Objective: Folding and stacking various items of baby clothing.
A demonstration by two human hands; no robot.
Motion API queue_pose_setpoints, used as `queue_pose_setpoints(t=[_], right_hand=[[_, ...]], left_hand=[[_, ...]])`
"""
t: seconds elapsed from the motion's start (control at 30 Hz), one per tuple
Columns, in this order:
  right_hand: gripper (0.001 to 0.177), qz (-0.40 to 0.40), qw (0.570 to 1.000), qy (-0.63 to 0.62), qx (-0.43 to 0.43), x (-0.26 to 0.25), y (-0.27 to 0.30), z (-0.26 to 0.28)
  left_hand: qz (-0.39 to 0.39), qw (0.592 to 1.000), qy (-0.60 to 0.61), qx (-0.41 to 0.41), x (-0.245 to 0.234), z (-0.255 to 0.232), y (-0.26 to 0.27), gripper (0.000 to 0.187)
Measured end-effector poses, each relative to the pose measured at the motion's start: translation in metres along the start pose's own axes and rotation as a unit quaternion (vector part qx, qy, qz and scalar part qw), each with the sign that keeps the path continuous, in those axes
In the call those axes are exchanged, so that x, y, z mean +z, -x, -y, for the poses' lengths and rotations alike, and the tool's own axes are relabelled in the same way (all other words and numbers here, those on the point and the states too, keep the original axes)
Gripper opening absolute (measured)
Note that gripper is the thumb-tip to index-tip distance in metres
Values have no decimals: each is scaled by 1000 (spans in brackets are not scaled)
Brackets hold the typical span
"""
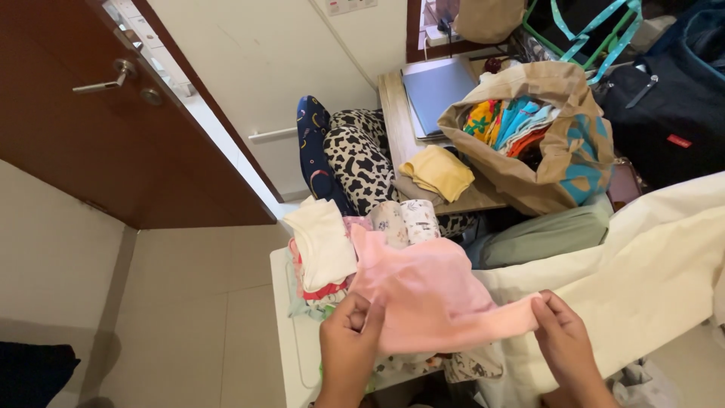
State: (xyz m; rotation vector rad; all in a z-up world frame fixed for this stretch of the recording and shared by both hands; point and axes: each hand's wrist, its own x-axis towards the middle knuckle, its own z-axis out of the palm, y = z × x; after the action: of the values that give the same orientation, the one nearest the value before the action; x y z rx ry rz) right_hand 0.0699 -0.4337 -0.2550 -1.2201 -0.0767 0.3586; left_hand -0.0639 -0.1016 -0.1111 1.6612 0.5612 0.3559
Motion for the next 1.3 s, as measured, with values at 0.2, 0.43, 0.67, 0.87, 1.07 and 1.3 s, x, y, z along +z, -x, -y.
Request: queue_pose_setpoints(t=[0.2, 0.43, 0.67, 0.87, 1.07, 1.3], right_hand=[[20, -82, 996, 15, -5, -6, 4, -38], [40, -87, 977, 191, -43, -18, -13, -65], [34, 93, 955, 277, -51, 79, -99, 44], [26, 241, 930, 274, 46, 71, -164, 9], [28, 288, 905, 303, 77, 64, -166, 30], [13, 150, 965, 31, 212, 81, -153, 63]], left_hand=[[-66, 989, -130, 0, -9, -18, 5, 17], [-112, 850, -391, 335, -16, -39, 3, 42], [154, 729, -495, 447, 21, -72, -126, 23], [402, 610, -581, 360, 60, -70, -180, 44], [465, 550, -633, 284, 46, -91, -177, 61], [476, 704, -472, 234, 15, -82, -212, 41]])
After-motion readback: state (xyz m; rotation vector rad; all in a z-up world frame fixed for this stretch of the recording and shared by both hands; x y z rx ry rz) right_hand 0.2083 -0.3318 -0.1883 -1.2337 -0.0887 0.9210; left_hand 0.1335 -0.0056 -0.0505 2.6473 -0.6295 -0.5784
